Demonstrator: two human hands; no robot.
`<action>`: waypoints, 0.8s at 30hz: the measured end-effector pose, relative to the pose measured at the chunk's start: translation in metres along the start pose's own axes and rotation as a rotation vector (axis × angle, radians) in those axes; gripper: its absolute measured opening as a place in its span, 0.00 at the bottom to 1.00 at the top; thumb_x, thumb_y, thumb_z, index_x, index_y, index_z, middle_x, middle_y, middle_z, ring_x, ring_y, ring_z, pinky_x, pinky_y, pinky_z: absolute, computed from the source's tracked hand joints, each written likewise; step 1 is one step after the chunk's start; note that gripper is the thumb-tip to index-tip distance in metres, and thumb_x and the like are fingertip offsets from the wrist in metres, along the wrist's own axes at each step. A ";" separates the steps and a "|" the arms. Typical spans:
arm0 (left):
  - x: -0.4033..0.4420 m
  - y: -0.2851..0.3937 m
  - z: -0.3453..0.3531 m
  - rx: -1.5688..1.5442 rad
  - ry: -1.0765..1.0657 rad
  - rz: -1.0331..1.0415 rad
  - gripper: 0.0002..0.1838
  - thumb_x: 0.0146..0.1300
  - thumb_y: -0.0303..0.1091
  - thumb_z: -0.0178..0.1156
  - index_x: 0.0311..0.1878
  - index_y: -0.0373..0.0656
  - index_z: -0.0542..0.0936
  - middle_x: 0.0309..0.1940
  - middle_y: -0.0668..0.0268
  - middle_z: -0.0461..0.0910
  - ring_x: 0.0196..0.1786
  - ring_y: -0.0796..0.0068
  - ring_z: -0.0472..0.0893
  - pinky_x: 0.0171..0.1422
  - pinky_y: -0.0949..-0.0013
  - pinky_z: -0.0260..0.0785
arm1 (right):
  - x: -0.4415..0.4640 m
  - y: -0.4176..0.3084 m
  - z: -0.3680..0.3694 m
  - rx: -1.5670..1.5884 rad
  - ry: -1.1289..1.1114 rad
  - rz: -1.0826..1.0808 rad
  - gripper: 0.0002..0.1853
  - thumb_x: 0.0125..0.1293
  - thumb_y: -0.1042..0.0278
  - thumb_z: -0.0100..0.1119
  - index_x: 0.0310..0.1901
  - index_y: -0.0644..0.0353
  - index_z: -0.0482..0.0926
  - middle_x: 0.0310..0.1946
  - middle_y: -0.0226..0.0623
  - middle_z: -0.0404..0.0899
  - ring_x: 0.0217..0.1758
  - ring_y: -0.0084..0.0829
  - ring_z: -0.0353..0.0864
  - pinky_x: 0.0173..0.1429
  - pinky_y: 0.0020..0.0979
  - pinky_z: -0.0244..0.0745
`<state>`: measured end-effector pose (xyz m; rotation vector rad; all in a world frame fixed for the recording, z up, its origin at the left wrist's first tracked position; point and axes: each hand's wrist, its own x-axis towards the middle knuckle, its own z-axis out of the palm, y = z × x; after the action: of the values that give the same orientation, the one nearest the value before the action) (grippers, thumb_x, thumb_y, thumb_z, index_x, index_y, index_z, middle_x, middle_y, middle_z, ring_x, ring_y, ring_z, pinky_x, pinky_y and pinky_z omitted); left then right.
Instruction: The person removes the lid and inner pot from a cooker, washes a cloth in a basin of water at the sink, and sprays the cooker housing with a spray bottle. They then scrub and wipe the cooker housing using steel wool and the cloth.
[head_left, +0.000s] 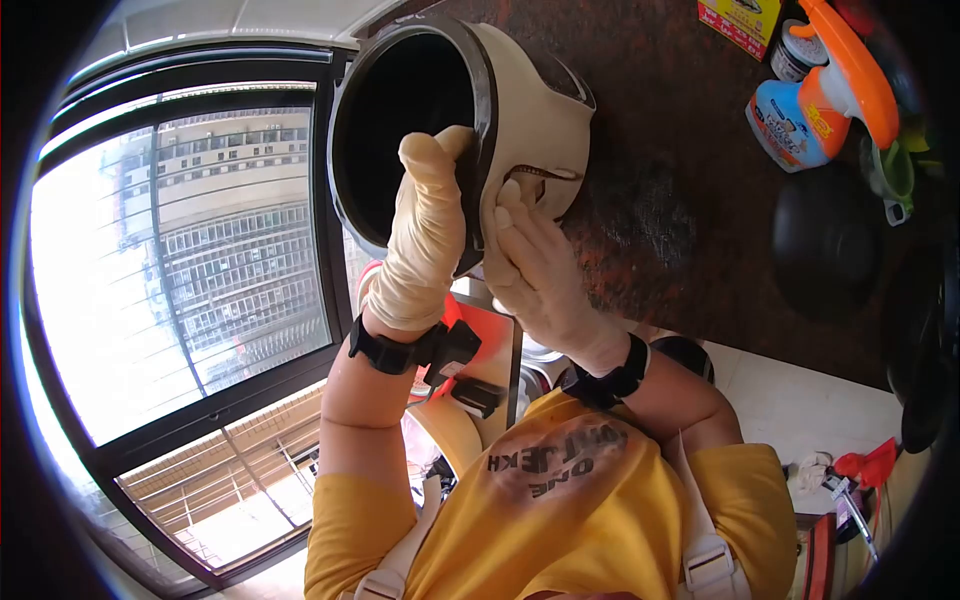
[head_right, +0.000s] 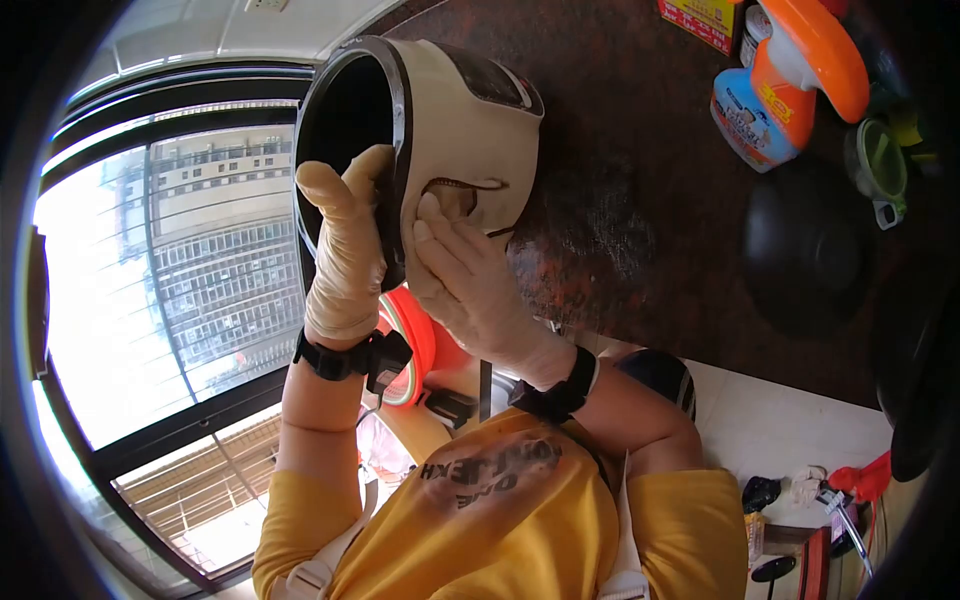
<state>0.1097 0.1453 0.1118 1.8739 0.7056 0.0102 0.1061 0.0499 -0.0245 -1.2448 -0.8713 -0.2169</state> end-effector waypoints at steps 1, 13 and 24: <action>0.000 -0.002 -0.002 0.018 -0.068 -0.061 0.61 0.57 0.88 0.35 0.68 0.35 0.70 0.57 0.61 0.77 0.61 0.69 0.74 0.73 0.68 0.62 | -0.001 0.007 -0.001 -0.075 -0.066 -0.052 0.22 0.61 0.67 0.60 0.56 0.67 0.77 0.61 0.53 0.73 0.68 0.56 0.70 0.66 0.56 0.69; -0.001 -0.004 -0.004 -0.002 -0.074 -0.046 0.61 0.54 0.90 0.37 0.64 0.35 0.73 0.50 0.63 0.79 0.53 0.72 0.77 0.65 0.70 0.67 | 0.011 0.005 -0.022 0.320 -0.035 0.287 0.15 0.59 0.71 0.71 0.50 0.58 0.84 0.50 0.38 0.81 0.55 0.41 0.80 0.57 0.37 0.77; 0.009 -0.022 -0.009 0.082 0.181 0.094 0.58 0.60 0.87 0.34 0.52 0.31 0.80 0.38 0.63 0.81 0.41 0.76 0.79 0.45 0.72 0.72 | 0.018 -0.001 -0.002 0.356 0.017 0.373 0.11 0.64 0.68 0.68 0.47 0.58 0.85 0.44 0.40 0.82 0.43 0.40 0.84 0.48 0.35 0.78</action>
<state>0.1040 0.1625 0.0944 2.0010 0.7496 0.2160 0.1185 0.0527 -0.0115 -1.0440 -0.6150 0.2185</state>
